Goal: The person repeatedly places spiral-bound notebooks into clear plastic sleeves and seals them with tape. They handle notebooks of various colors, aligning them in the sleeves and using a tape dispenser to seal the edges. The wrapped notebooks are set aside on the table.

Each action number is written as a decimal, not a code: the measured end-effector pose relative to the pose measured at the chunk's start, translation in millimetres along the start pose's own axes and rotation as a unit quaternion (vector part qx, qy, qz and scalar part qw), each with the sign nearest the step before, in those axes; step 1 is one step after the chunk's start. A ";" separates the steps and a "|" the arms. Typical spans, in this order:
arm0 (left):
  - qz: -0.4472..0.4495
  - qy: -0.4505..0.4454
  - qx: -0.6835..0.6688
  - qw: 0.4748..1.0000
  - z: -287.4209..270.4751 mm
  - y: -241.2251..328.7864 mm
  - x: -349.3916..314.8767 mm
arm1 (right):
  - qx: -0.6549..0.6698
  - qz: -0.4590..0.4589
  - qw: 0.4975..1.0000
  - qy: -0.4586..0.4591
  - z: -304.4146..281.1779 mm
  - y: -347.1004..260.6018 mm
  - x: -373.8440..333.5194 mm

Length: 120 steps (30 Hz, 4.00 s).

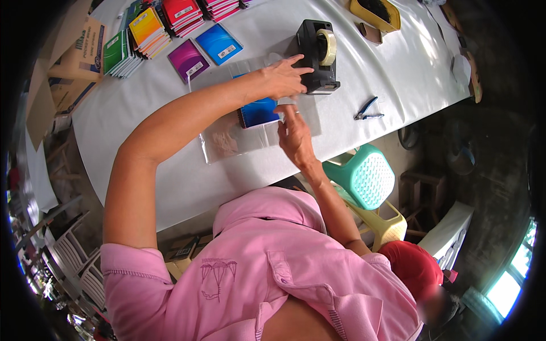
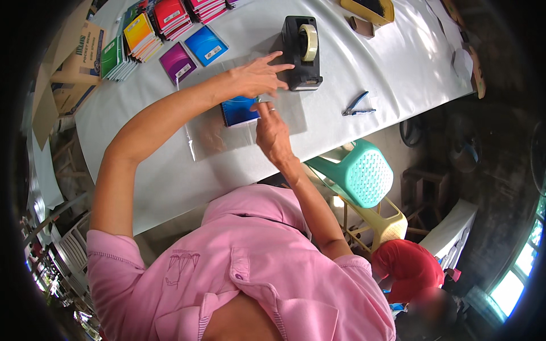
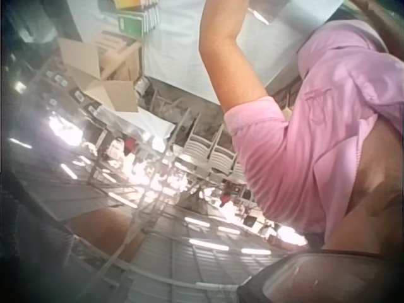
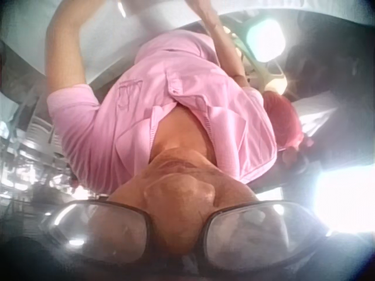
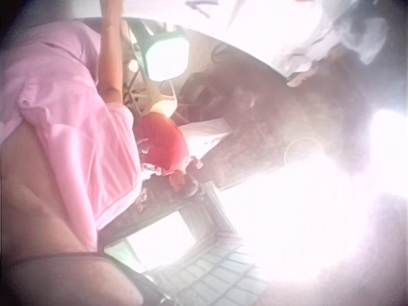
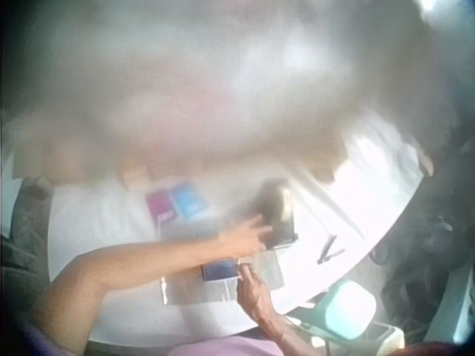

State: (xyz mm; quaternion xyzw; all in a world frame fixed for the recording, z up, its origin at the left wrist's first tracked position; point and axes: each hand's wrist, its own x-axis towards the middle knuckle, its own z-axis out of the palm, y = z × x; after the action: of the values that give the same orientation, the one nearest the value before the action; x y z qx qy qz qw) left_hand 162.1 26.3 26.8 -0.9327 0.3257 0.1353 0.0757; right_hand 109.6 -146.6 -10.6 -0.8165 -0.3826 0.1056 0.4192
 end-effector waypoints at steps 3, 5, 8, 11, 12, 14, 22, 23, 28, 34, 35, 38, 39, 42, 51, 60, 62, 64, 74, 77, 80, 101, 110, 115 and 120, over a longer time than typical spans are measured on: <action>-0.117 -0.006 -0.002 0.993 9.9 -5.2 -22.2 | -0.039 -0.066 0.997 0.000 10.7 -4.3 -0.7; -0.204 0.121 -0.064 0.969 30.4 3.1 -66.6 | -0.064 -0.081 0.994 -0.037 18.1 -3.0 -3.0; -0.452 0.445 -0.332 0.698 85.4 52.7 -71.9 | -0.115 -0.133 0.981 -0.085 32.5 4.5 -9.7; -0.566 0.431 -0.500 0.494 102.3 87.8 -44.3 | -0.145 -0.172 0.970 -0.091 35.7 12.0 -14.1; -0.568 0.431 -0.491 0.500 108.1 93.0 -40.9 | -0.152 -0.184 0.967 -0.092 35.0 12.4 -15.1; -0.569 0.433 -0.475 0.513 108.5 97.1 -33.8 | -0.061 -0.175 0.966 -0.178 20.6 7.0 -13.8; -0.534 0.462 -0.509 0.493 113.4 104.2 -29.8 | -0.029 -0.207 0.973 -0.092 -16.2 40.6 43.3; -0.539 0.461 -0.490 0.507 113.6 103.2 -29.0 | -0.048 -0.248 0.962 -0.105 -9.6 47.0 46.5; -0.538 0.465 -0.486 0.508 115.8 100.7 -35.7 | -0.080 -0.285 0.946 -0.134 -2.7 53.7 43.6; -0.525 0.438 -0.503 0.528 101.4 101.4 -38.2 | -0.176 -0.274 0.932 -0.159 -3.3 57.6 34.3; -0.522 0.443 -0.506 0.524 102.5 101.3 -37.7 | -0.173 -0.272 0.933 -0.158 -2.6 56.4 33.9; -0.517 0.457 -0.508 0.516 106.4 101.7 -36.4 | -0.169 -0.268 0.935 -0.157 -3.8 52.8 33.6; -0.519 0.463 -0.502 0.515 107.6 102.8 -35.7 | -0.171 -0.271 0.934 -0.158 -4.7 52.3 33.6; -0.550 0.434 -0.458 0.547 126.1 103.0 -46.9 | -0.194 -0.282 0.924 -0.169 -8.1 45.8 37.6; -0.659 0.159 -0.062 0.733 149.2 131.9 -105.3 | -0.210 -0.290 0.921 -0.156 -5.6 35.9 39.4; -0.612 0.380 -0.577 0.386 111.1 166.2 -127.7 | -0.025 -0.200 0.962 -0.185 15.3 18.6 41.9; -0.550 0.444 -0.468 0.531 105.7 173.3 -115.4 | 0.021 -0.139 0.971 -0.192 24.7 10.9 41.9; -0.583 0.306 -0.435 0.615 57.1 178.4 -91.3 | 0.075 -0.035 0.976 -0.203 32.6 5.6 46.6; -0.470 0.282 -0.084 0.832 44.8 73.1 -129.1 | 0.085 0.031 0.984 -0.151 52.3 21.7 48.3; -0.383 0.190 0.009 0.904 92.9 -17.7 -144.1 | 0.081 -0.017 0.983 -0.166 53.8 13.0 48.2; -0.279 0.179 -0.021 0.943 49.4 -39.9 -121.8 | 0.126 -0.035 0.979 -0.154 46.3 22.8 50.8; -0.104 0.291 -0.054 0.949 76.9 -16.2 -80.9 | -0.130 -0.219 0.954 -0.157 9.1 36.3 43.0; -0.105 0.314 -0.111 0.937 83.0 -21.7 -75.3 | -0.107 -0.203 0.959 -0.166 8.7 38.3 46.0; -0.122 0.346 -0.098 0.925 79.0 -14.7 -81.8 | -0.115 -0.230 0.949 -0.184 0.2 40.6 51.0; -0.113 0.339 -0.098 0.929 66.0 -2.1 -81.1 | -0.122 -0.234 0.940 -0.216 -19.0 47.2 48.3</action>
State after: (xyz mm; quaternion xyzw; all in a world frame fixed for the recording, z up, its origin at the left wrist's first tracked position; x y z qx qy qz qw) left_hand 89.2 90.7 -11.5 -0.9564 0.2095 -0.1669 -0.1164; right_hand 177.4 -140.4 -27.7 -0.7064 -0.6543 0.1312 0.2360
